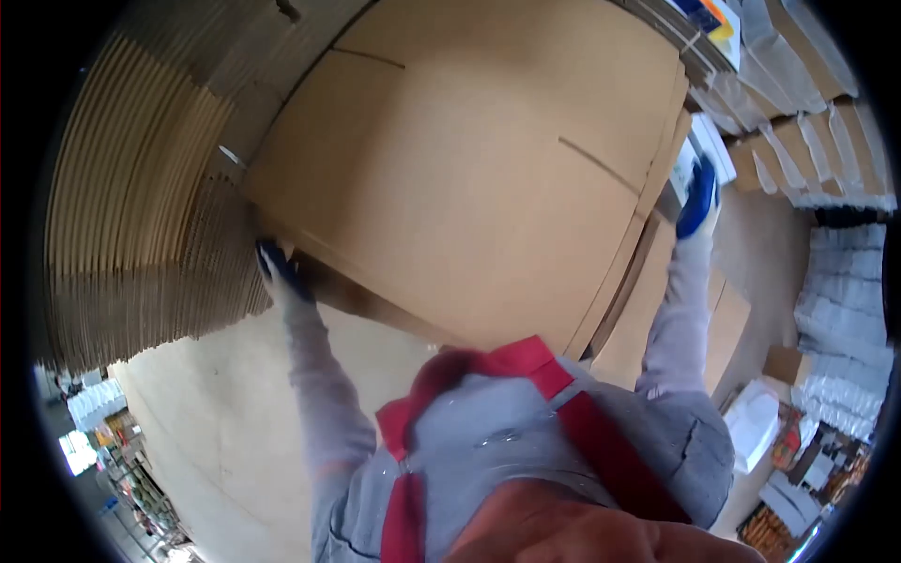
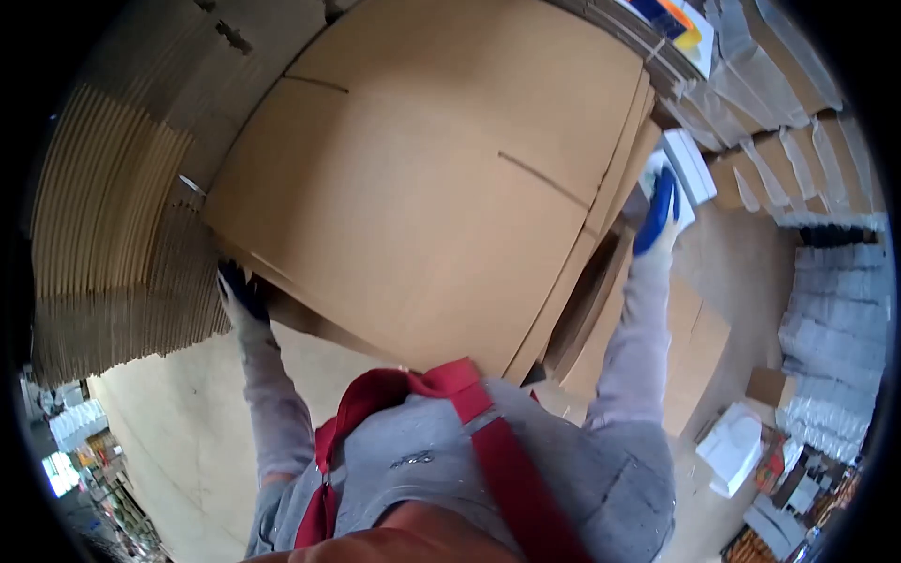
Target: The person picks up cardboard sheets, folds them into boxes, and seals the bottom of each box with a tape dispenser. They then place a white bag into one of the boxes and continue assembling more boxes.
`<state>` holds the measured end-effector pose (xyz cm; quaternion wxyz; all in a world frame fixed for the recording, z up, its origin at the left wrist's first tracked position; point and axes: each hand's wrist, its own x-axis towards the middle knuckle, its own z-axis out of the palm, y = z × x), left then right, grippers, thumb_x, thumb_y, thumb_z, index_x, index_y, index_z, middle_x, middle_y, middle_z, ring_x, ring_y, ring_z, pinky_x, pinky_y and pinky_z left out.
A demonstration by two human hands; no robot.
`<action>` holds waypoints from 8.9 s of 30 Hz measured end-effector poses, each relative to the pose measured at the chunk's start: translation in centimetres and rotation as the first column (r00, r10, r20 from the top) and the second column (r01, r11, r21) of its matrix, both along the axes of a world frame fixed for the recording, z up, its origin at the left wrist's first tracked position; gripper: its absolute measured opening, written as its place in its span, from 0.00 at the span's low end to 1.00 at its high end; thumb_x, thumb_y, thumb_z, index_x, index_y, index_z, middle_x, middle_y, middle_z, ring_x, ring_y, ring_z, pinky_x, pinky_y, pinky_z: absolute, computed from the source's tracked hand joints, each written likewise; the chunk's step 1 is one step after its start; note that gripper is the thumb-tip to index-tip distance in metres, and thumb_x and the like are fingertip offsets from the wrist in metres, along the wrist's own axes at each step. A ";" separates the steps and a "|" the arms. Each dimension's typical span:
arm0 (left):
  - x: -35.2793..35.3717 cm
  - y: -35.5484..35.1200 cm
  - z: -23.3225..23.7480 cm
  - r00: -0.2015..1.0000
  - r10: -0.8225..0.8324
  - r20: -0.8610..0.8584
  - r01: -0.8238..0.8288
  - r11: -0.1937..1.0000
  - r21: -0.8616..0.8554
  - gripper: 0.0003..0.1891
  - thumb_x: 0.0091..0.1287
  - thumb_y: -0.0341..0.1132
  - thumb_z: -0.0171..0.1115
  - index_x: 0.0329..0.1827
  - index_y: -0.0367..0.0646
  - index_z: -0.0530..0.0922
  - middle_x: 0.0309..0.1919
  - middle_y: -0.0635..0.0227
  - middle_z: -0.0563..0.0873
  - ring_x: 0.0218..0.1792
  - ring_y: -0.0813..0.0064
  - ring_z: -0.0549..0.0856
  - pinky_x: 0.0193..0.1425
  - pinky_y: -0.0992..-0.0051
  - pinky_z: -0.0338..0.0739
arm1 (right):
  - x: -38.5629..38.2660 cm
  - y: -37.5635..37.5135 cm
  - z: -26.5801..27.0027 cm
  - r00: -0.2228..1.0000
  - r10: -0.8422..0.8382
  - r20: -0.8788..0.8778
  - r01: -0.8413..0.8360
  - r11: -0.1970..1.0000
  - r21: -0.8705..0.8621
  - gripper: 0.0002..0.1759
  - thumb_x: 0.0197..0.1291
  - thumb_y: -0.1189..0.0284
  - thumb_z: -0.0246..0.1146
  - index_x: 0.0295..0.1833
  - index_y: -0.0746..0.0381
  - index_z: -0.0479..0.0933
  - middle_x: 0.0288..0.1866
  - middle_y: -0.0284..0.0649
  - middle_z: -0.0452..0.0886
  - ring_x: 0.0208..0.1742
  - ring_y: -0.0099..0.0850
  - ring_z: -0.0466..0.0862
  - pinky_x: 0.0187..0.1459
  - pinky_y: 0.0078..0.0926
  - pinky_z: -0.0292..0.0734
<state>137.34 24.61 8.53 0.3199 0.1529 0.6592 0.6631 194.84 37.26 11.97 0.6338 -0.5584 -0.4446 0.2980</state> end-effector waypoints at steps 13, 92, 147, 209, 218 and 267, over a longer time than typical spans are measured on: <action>7.4 -3.0 2.3 0.908 -0.409 -0.087 0.417 0.902 0.112 0.16 0.63 0.37 0.62 0.48 0.35 0.78 0.36 0.71 0.81 0.39 0.80 0.78 0.47 0.79 0.72 | -5.6 -16.6 -3.2 0.888 0.331 -0.320 -0.379 0.920 -0.101 0.24 0.69 0.57 0.44 0.60 0.62 0.66 0.55 0.41 0.74 0.54 0.33 0.77 0.55 0.34 0.73; 66.6 7.3 5.7 -0.707 -0.707 -0.023 0.690 -0.682 -0.243 0.33 0.55 0.31 0.69 0.65 0.38 0.67 0.53 0.66 0.79 0.52 0.78 0.77 0.57 0.78 0.70 | 12.4 -61.2 -12.8 0.414 -0.674 -0.612 0.685 0.674 -0.278 0.21 0.67 0.66 0.51 0.61 0.65 0.68 0.61 0.45 0.70 0.57 0.35 0.74 0.58 0.36 0.72; 41.3 6.8 36.3 -0.212 -0.696 -0.686 0.698 0.384 -0.605 0.18 0.56 0.24 0.63 0.50 0.30 0.75 0.40 0.64 0.83 0.39 0.77 0.81 0.45 0.79 0.76 | 15.7 -45.5 -24.7 -0.015 -0.742 -0.670 0.503 0.574 -0.646 0.40 0.51 0.62 0.69 0.67 0.36 0.54 0.58 0.37 0.71 0.56 0.39 0.74 0.46 0.46 0.73; -2.6 10.7 -6.0 0.484 -0.855 -0.187 0.399 0.405 -0.822 0.41 0.61 0.68 0.45 0.59 0.36 0.72 0.52 0.51 0.79 0.58 0.56 0.75 0.61 0.66 0.67 | -4.5 -23.7 -9.3 0.501 -0.074 -0.862 -0.423 0.849 -0.318 0.24 0.65 0.57 0.52 0.61 0.60 0.69 0.57 0.40 0.76 0.58 0.37 0.75 0.59 0.35 0.71; -6.3 -1.5 -14.6 0.567 -0.708 0.421 0.821 0.449 -0.351 0.33 0.70 0.58 0.41 0.69 0.40 0.60 0.59 0.64 0.74 0.58 0.75 0.74 0.59 0.75 0.71 | -4.4 -23.8 -5.3 0.406 -0.142 -0.903 -0.419 0.849 -0.322 0.25 0.64 0.56 0.54 0.61 0.61 0.69 0.57 0.41 0.76 0.57 0.36 0.76 0.58 0.32 0.72; -3.6 8.5 10.4 0.249 -0.122 -0.961 -0.115 0.981 -0.155 0.20 0.69 0.42 0.53 0.56 0.35 0.74 0.53 0.50 0.78 0.49 0.60 0.80 0.53 0.68 0.76 | -5.4 -33.3 -6.2 0.921 0.387 -0.036 -0.387 0.903 -0.189 0.26 0.71 0.65 0.42 0.72 0.57 0.52 0.72 0.43 0.55 0.70 0.33 0.60 0.64 0.29 0.63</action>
